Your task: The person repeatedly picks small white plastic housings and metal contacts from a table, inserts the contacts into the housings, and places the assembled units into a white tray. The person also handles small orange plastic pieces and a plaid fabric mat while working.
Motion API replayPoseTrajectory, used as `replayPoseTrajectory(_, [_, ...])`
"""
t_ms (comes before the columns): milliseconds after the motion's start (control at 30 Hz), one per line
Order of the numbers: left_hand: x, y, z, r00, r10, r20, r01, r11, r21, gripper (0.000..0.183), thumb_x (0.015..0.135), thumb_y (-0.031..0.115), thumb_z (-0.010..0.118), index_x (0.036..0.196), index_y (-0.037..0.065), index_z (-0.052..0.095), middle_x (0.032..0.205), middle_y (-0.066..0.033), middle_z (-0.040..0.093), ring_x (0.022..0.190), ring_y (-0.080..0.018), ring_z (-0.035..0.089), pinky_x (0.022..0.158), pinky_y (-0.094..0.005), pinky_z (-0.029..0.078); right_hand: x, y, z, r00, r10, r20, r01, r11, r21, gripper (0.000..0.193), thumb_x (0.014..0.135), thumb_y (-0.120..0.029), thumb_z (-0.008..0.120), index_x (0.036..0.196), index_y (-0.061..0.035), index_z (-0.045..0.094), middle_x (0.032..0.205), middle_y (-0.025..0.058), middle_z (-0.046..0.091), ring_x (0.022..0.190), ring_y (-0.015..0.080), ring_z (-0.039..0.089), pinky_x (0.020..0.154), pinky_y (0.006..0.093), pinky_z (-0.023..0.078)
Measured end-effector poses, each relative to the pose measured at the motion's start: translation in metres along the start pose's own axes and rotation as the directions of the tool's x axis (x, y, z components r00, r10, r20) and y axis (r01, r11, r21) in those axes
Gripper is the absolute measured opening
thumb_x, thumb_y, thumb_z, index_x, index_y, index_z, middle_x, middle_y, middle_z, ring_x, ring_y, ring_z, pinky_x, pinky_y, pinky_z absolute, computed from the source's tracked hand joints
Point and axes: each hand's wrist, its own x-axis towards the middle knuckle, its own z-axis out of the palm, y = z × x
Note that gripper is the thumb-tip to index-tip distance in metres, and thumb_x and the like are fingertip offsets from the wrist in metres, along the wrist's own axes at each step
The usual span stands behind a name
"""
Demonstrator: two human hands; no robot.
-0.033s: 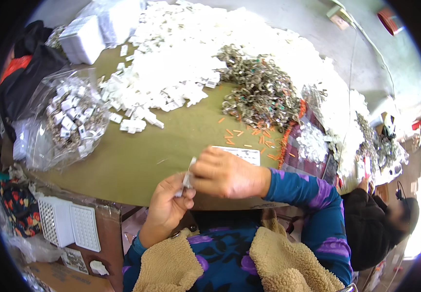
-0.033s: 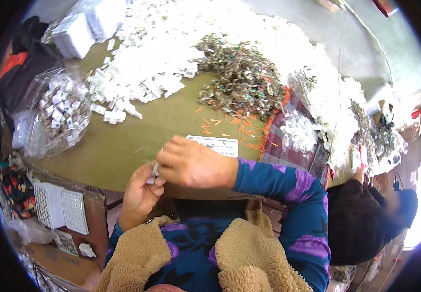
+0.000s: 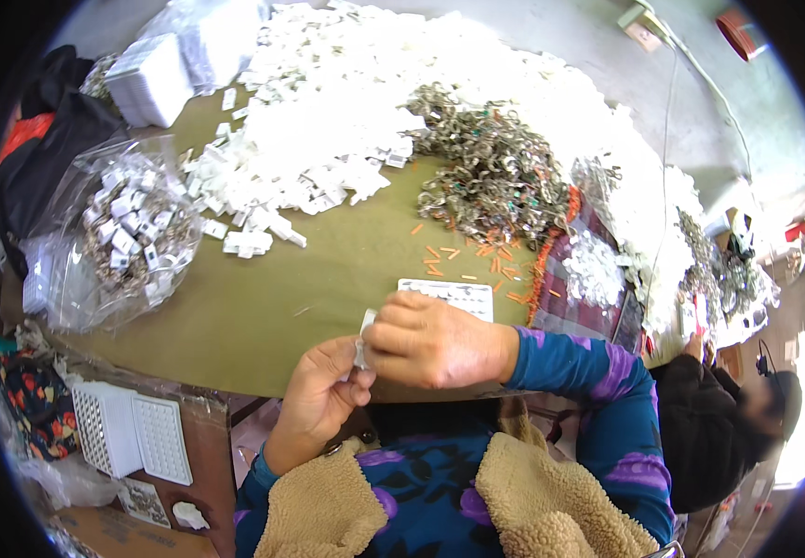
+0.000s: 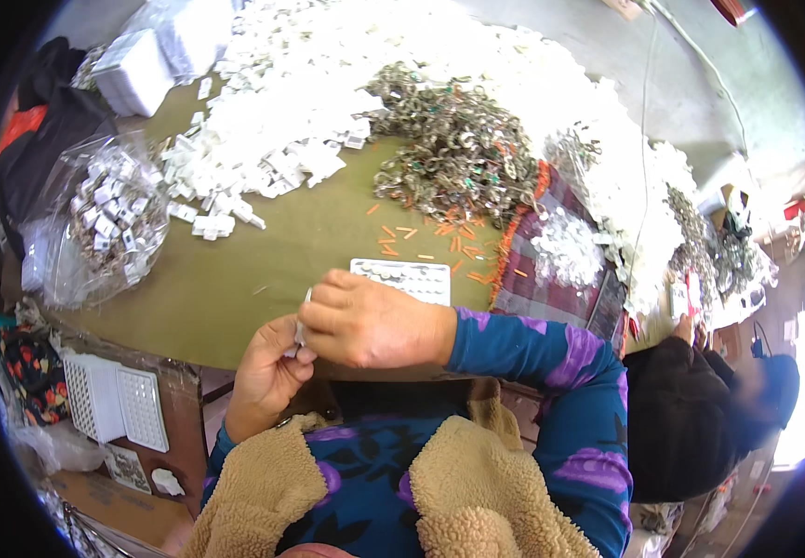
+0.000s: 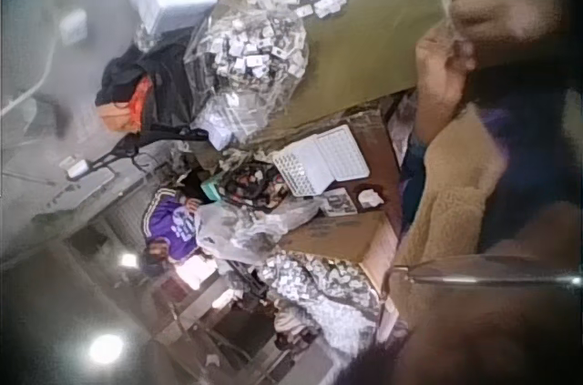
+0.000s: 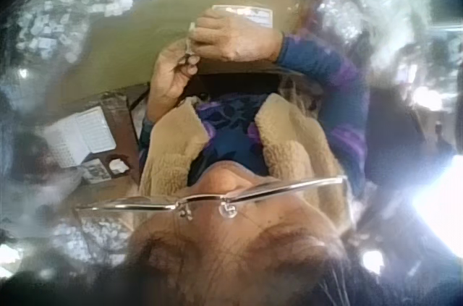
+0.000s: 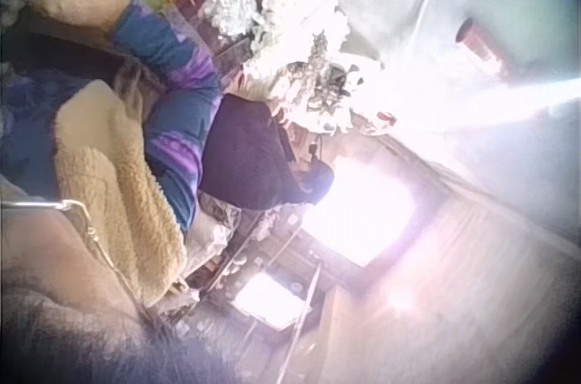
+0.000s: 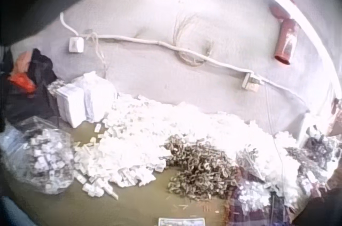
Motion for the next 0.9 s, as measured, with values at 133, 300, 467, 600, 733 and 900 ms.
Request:
replayPoseTrajectory(133, [0.002,-0.005,-0.002,0.993,-0.098,0.060,0.094,0.993,0.069,0.025,0.099,0.016,0.060,0.109,-0.007,0.060,0.093,-0.0142,0.066,0.073,-0.0128,0.066,0.059,-0.0238,0.058,-0.022,0.011,-0.011,0.997,0.076,-0.025,-0.069,0.975,0.210,0.024,0.073,-0.008,0.066,0.097,-0.0052,0.065,0.093,0.0090,0.060,0.082,0.0268,0.060,0.075,0.0383,0.050])
replayPoseTrajectory(300, [0.002,-0.009,-0.002,1.000,-0.009,0.018,0.009,1.000,0.002,0.022,0.100,0.015,0.058,0.110,-0.004,0.056,0.099,-0.0157,0.066,0.073,-0.0133,0.066,0.060,-0.0241,0.059,-0.045,0.091,-0.007,0.844,0.508,-0.173,-0.533,0.829,-0.170,0.016,0.072,-0.008,0.072,0.085,-0.0059,0.064,0.084,0.0102,0.057,0.082,0.0310,0.059,0.077,0.0423,0.047])
replayPoseTrajectory(467, [0.000,-0.015,-0.001,1.000,-0.001,-0.011,0.001,1.000,0.008,0.023,0.101,0.017,0.057,0.112,-0.003,0.055,0.100,-0.0160,0.065,0.072,-0.0133,0.065,0.059,-0.0237,0.058,-0.046,0.119,0.006,0.864,0.497,-0.083,-0.494,0.801,-0.338,0.013,0.079,-0.011,0.070,0.088,-0.0049,0.062,0.084,0.0104,0.057,0.085,0.0301,0.059,0.078,0.0424,0.046])
replayPoseTrajectory(600, [-0.002,-0.019,0.004,0.999,0.032,0.001,-0.032,0.999,0.032,0.028,0.100,0.019,0.059,0.116,-0.004,0.055,0.100,-0.0155,0.065,0.073,-0.0137,0.064,0.058,-0.0245,0.058,-0.050,0.104,-0.026,0.645,0.694,-0.320,-0.716,0.695,0.064,0.011,0.085,-0.008,0.068,0.089,0.0001,0.061,0.078,0.0149,0.062,0.073,0.0319,0.062,0.067,0.0436,0.050])
replayPoseTrajectory(733, [-0.003,-0.026,0.017,1.000,0.011,0.018,-0.012,0.998,0.059,0.032,0.100,0.018,0.058,0.121,-0.006,0.054,0.100,-0.0157,0.065,0.077,-0.0152,0.066,0.062,-0.0264,0.060,-0.082,0.061,-0.055,0.423,0.789,-0.445,-0.717,0.592,0.369,0.010,0.086,-0.003,0.069,0.094,0.0003,0.064,0.075,0.0128,0.065,0.064,0.0226,0.063,0.059,0.0327,0.049])
replayPoseTrajectory(900, [-0.004,-0.049,0.033,0.994,-0.102,0.037,0.098,0.991,0.090,0.033,0.101,0.019,0.058,0.122,-0.006,0.054,0.101,-0.0159,0.065,0.078,-0.0159,0.067,0.066,-0.0279,0.062,-0.128,0.018,-0.032,0.438,0.729,-0.527,-0.873,0.484,-0.056,0.011,0.081,0.000,0.070,0.088,-0.0017,0.063,0.073,0.0127,0.063,0.062,0.0265,0.063,0.059,0.0330,0.050])
